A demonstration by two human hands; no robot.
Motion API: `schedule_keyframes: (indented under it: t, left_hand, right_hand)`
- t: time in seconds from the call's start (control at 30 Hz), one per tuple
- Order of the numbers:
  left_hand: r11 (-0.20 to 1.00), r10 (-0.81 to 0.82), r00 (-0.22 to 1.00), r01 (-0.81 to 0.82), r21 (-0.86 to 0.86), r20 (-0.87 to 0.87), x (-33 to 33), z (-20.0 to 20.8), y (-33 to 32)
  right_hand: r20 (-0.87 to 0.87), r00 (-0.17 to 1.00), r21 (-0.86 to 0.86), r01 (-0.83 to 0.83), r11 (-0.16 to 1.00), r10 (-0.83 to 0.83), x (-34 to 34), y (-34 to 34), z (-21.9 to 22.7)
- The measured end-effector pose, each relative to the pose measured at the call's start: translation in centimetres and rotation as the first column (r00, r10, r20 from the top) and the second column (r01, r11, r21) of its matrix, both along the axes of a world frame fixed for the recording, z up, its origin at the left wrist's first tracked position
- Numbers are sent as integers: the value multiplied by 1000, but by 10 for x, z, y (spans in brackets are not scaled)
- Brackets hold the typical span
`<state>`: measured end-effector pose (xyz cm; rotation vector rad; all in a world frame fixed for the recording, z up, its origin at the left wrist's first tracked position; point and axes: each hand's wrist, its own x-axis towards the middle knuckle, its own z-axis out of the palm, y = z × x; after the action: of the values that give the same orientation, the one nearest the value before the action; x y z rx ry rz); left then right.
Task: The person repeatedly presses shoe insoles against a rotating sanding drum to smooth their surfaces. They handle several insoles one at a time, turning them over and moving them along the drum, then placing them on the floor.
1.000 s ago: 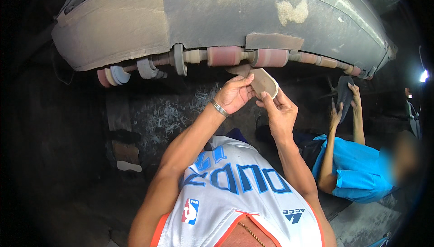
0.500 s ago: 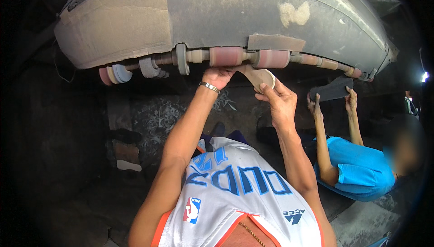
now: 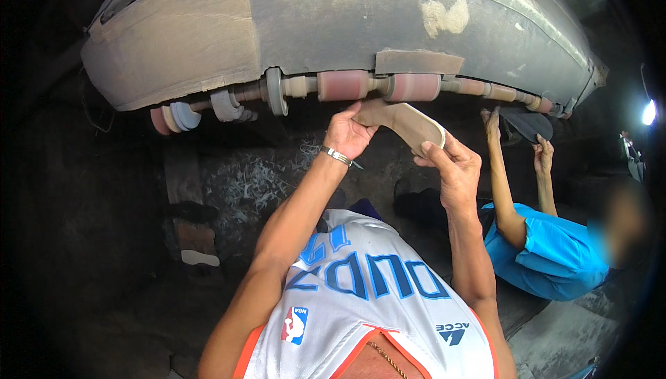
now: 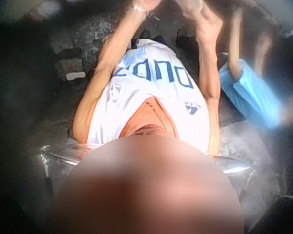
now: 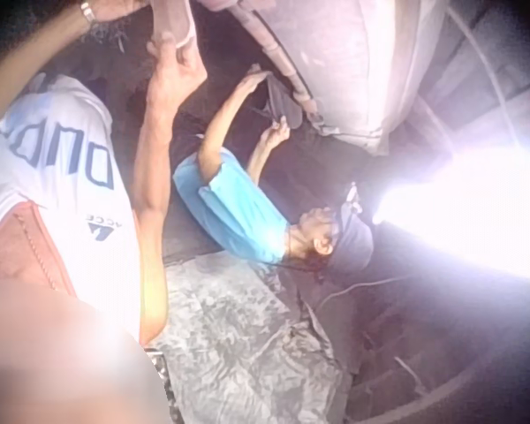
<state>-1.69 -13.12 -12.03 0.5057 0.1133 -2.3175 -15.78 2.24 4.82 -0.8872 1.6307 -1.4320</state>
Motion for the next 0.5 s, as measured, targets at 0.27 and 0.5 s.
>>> schedule_keyframes:
  t: [0.27, 0.5]
  left_hand:
    - [995, -93, 989, 87, -57, -116, 4, 12, 29]
    - [992, 103, 991, -98, 74, -81, 9, -10, -28]
  right_hand:
    - [-71, 998, 39, 3, 999, 0, -9, 27, 19]
    - [76, 997, 74, -19, 997, 14, -10, -25, -12]
